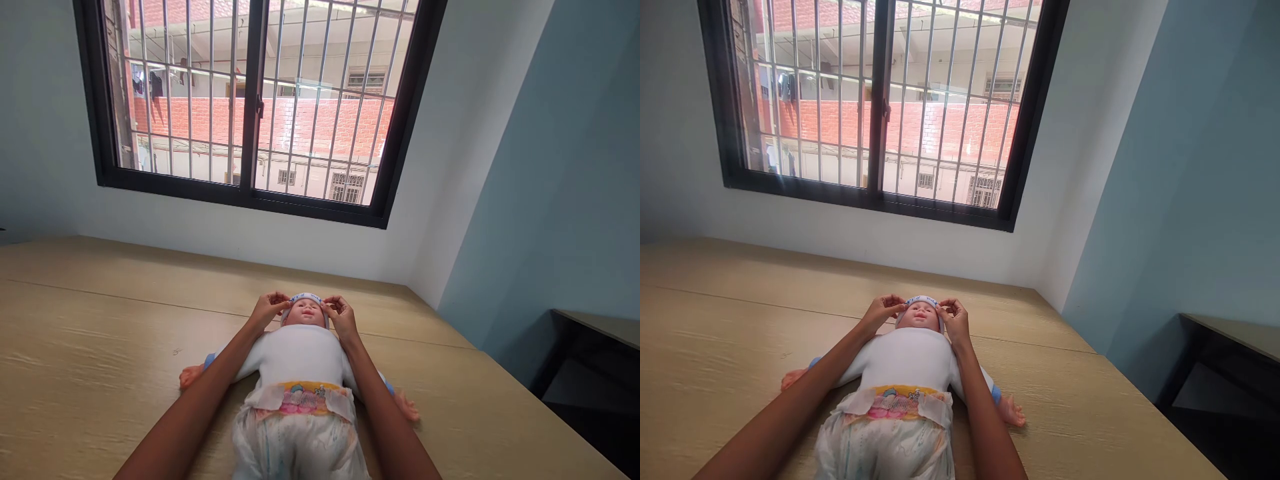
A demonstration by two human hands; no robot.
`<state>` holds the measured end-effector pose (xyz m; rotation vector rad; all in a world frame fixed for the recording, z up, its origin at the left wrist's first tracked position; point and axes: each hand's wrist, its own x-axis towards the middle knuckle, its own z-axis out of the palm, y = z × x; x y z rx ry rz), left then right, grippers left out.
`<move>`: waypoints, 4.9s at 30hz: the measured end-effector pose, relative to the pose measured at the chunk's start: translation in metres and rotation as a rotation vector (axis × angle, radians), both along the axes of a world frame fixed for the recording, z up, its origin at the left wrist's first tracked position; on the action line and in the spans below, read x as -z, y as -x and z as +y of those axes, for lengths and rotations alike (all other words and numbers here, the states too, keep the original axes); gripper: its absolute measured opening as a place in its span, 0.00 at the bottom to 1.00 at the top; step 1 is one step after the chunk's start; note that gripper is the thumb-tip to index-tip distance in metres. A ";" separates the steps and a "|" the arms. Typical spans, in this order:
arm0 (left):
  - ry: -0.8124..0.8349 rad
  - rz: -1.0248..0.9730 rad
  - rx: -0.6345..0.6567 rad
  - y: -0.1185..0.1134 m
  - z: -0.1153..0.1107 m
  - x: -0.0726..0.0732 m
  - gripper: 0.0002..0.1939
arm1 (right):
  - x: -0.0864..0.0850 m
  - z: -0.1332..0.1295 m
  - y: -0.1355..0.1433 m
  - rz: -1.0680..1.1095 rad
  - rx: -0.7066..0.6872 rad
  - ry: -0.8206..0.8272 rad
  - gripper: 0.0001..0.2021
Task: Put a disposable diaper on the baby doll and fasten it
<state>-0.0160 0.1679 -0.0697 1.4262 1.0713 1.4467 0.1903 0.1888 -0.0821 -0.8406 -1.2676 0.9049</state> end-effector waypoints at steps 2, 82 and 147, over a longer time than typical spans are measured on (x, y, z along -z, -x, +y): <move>-0.004 -0.004 0.004 0.000 -0.001 -0.001 0.15 | 0.000 0.000 0.000 0.007 -0.005 0.005 0.19; -0.276 0.235 -0.085 -0.026 0.006 -0.005 0.11 | -0.015 -0.003 0.022 -0.362 0.094 -0.076 0.14; -0.160 0.177 -0.026 -0.026 0.009 -0.001 0.20 | -0.007 -0.008 0.024 -0.336 0.204 -0.050 0.14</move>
